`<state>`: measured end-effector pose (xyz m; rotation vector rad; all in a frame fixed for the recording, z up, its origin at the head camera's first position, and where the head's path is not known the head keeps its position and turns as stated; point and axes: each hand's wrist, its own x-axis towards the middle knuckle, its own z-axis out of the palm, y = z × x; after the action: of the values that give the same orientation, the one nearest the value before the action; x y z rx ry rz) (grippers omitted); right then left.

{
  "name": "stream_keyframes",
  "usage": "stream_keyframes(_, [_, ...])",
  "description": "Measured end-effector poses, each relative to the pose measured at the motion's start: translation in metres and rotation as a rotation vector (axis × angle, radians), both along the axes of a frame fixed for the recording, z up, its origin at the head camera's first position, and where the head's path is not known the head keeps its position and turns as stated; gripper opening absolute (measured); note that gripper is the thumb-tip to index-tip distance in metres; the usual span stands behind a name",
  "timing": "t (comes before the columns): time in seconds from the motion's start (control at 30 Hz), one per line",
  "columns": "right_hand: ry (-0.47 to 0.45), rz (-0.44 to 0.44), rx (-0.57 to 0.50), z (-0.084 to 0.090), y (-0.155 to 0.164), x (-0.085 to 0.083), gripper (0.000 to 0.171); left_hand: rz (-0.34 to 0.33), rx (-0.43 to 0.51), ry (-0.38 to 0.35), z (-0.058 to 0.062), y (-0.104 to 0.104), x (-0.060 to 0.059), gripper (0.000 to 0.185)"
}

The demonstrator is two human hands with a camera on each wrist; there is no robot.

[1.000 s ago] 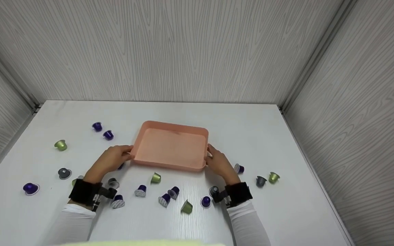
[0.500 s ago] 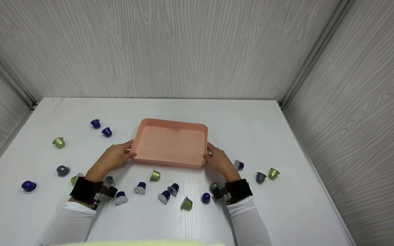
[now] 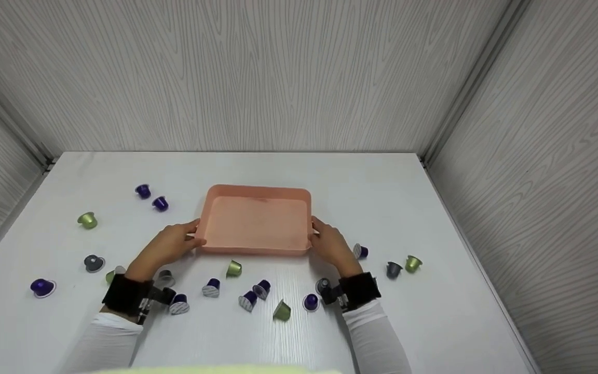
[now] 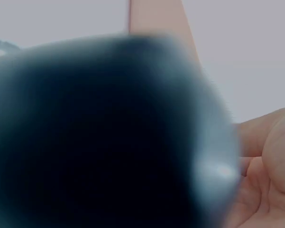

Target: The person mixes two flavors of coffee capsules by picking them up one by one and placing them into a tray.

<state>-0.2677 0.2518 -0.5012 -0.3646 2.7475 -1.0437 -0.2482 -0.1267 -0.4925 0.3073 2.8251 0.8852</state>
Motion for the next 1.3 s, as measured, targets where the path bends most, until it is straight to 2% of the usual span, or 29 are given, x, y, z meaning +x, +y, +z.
stream_keyframes(0.13, [0.029,-0.002,0.029,-0.0005,-0.0009,-0.0001,0.055,-0.001,0.002,-0.015,-0.0003,-0.0004,0.0007,0.058])
stream_keyframes(0.33, [-0.004,-0.006,0.003,-0.0005,-0.0014,0.0004,0.055,0.013,0.000,-0.034,-0.0004,-0.0005,-0.0007,0.066])
stream_keyframes(0.63, [0.049,-0.008,0.035,-0.0023,-0.0011,0.0000,0.053,0.009,-0.016,-0.035,0.0018,0.0007,0.0018,0.068])
stream_keyframes(0.93, [0.011,0.009,-0.011,0.0013,-0.0024,0.0033,0.055,0.007,0.069,-0.021,0.0004,-0.0011,0.0026,0.068])
stream_keyframes(1.3, [0.021,-0.007,0.032,0.0057,-0.0032,0.0051,0.056,-0.004,0.118,-0.002,-0.0018,-0.0027,0.0026,0.073])
